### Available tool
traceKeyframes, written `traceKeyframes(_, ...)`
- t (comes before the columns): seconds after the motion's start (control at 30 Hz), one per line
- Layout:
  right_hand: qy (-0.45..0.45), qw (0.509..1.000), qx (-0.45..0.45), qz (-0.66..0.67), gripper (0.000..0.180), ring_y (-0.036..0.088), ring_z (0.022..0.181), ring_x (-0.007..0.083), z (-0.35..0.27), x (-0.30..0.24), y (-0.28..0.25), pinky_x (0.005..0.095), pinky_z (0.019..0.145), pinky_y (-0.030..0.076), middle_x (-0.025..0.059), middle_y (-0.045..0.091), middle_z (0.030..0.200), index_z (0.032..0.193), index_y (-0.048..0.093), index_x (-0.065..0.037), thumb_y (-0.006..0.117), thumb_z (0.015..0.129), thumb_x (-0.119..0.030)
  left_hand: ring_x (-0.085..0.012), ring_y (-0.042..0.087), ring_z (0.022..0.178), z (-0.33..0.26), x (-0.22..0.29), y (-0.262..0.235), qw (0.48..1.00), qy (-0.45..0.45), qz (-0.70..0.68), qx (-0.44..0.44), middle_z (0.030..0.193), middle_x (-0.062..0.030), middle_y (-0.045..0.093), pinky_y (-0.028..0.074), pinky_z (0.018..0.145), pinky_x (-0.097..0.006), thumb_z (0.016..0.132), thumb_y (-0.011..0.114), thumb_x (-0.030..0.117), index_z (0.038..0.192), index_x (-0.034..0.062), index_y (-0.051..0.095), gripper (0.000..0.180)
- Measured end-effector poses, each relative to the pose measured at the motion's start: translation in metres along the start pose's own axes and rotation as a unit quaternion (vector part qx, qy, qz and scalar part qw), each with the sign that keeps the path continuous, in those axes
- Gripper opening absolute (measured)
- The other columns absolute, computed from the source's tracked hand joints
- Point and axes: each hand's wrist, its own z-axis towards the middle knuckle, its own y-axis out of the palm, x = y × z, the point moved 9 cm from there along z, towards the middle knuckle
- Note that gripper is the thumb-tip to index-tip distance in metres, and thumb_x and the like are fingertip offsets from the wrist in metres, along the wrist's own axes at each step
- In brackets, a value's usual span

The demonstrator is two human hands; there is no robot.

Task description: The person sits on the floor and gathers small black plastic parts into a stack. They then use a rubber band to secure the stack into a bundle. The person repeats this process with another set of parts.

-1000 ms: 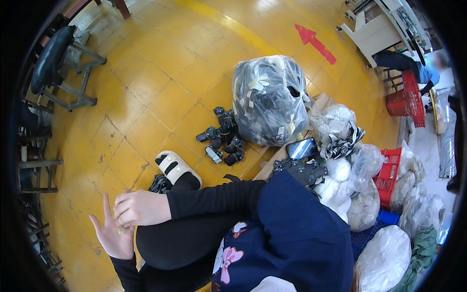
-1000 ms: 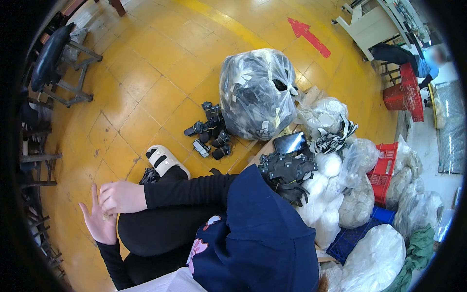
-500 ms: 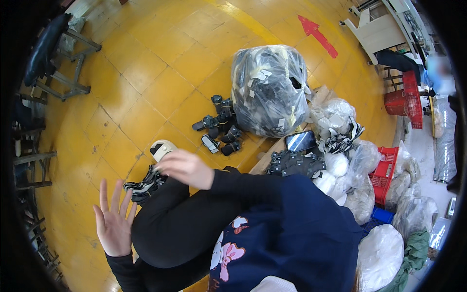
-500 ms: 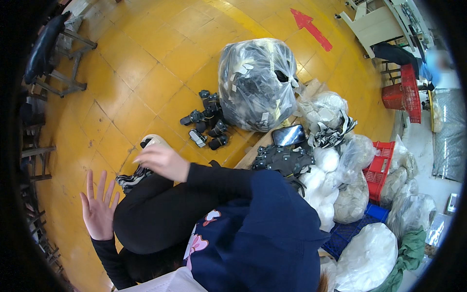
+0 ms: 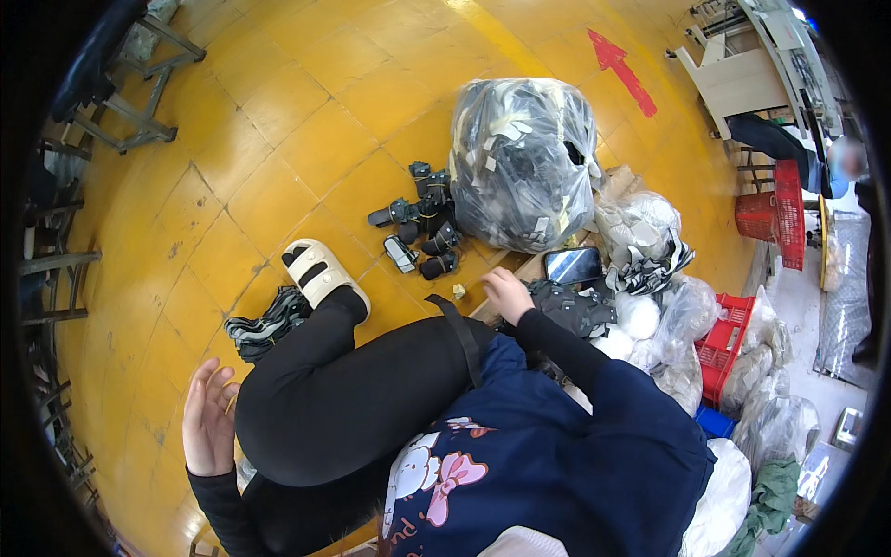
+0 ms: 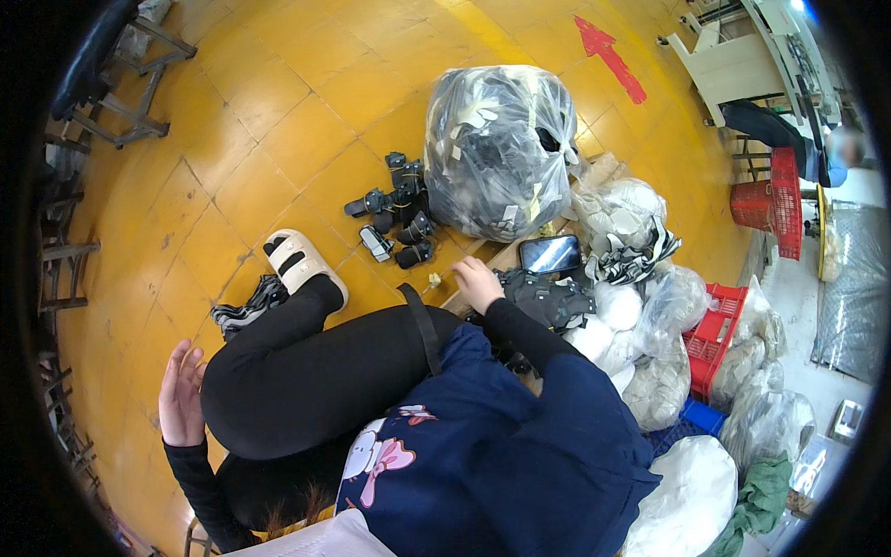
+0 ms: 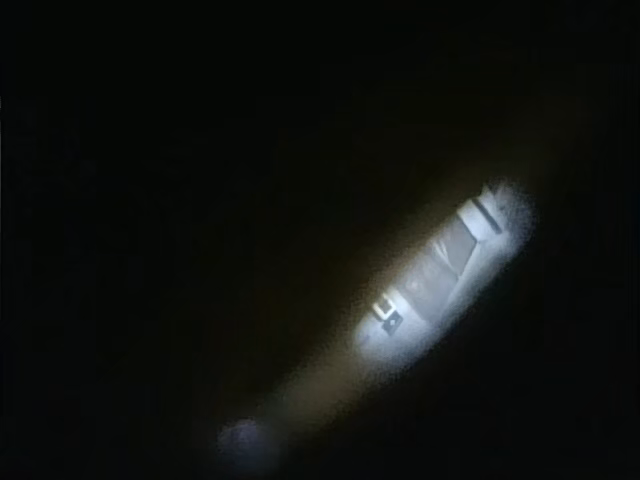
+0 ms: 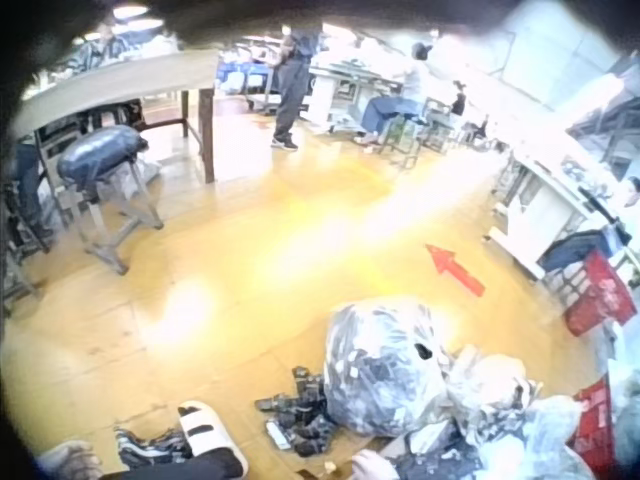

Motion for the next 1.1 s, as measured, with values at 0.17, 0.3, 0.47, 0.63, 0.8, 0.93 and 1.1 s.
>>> traceKeyframes(0.17,0.07,0.907,-0.364,-0.2,0.023,0.057,0.104,0.0298,0.012,0.024,0.125,0.0418,0.086,0.049,0.0132,0.055,0.111,0.103,0.065,-0.01,0.058,0.081,-0.015,-0.0143,0.054,0.097,-0.006,0.01,0.008,0.999,0.033,0.016,-0.028,0.109,-0.0055,0.057,0.041,0.086,-0.029,0.097,0.045,0.033,0.125,0.0062,0.048,0.038)
traceKeyframes(0.3,0.078,0.927,-0.305,-0.203,0.016,0.063,0.09,0.0327,0.02,0.056,0.171,0.0421,0.081,0.052,0.0149,0.062,0.096,0.087,0.071,-0.008,0.058,0.081,-0.015,-0.0144,0.054,0.095,-0.011,0.014,0.012,0.999,0.03,0.038,-0.015,0.109,-0.0059,0.056,0.041,0.085,-0.029,0.097,0.046,0.033,0.124,0.0059,0.048,0.038)
traceKeyframes(0.47,0.059,0.987,-0.15,-0.004,0.008,0.063,0.083,0.0322,0.026,0.043,0.115,0.039,0.075,0.053,0.0138,0.061,0.093,0.079,0.07,-0.008,0.062,0.077,-0.006,-0.0139,0.054,0.094,-0.011,0.013,0.008,0.999,0.025,0.024,-0.016,0.108,-0.0047,0.056,0.041,0.084,-0.028,0.096,0.047,0.032,0.122,0.0065,0.048,0.037)
traceKeyframes(0.63,-0.037,0.99,0.118,0.061,0.014,0.063,0.089,0.0241,-0.006,0.026,-0.038,0.0319,0.076,0.052,0.0121,0.056,0.102,0.091,0.066,-0.002,0.066,0.078,0.0,-0.012,0.053,0.093,-0.005,0.008,-0.002,1.0,0.019,0.01,-0.021,0.107,-0.0017,0.056,0.04,0.083,-0.026,0.096,0.048,0.033,0.121,0.009,0.049,0.035)
traceKeyframes(0.8,0.084,0.951,0.286,-0.085,0.008,0.06,0.082,0.0251,-0.054,0.091,-0.142,0.0331,0.069,0.05,0.0104,0.056,0.095,0.083,0.063,-0.001,0.064,0.077,0.003,-0.0113,0.053,0.092,-0.001,0.008,-0.004,0.999,0.015,-0.014,-0.029,0.106,-0.0008,0.055,0.04,0.083,-0.026,0.096,0.047,0.032,0.121,0.0098,0.048,0.034)
traceKeyframes(0.93,0.211,0.91,0.355,-0.04,0.006,0.058,0.075,0.0225,-0.067,0.147,-0.147,0.0309,0.063,0.048,0.0104,0.055,0.091,0.084,0.063,-0.001,0.062,0.079,0.001,-0.0114,0.052,0.092,-0.007,0.013,-0.006,0.999,0.026,-0.015,-0.027,0.107,-0.0004,0.055,0.039,0.083,-0.026,0.097,0.047,0.032,0.121,0.01,0.049,0.033)
traceKeyframes(1.1,0.37,0.887,0.237,-0.141,0.014,0.059,0.085,0.0332,-0.058,0.221,-0.097,0.0417,0.078,0.047,0.0179,0.058,0.094,0.086,0.062,-0.002,0.062,0.08,-0.015,-0.0117,0.052,0.093,-0.009,0.01,-0.009,0.999,0.034,-0.014,-0.016,0.107,-0.0003,0.055,0.039,0.083,-0.026,0.096,0.047,0.032,0.122,0.0101,0.049,0.034)
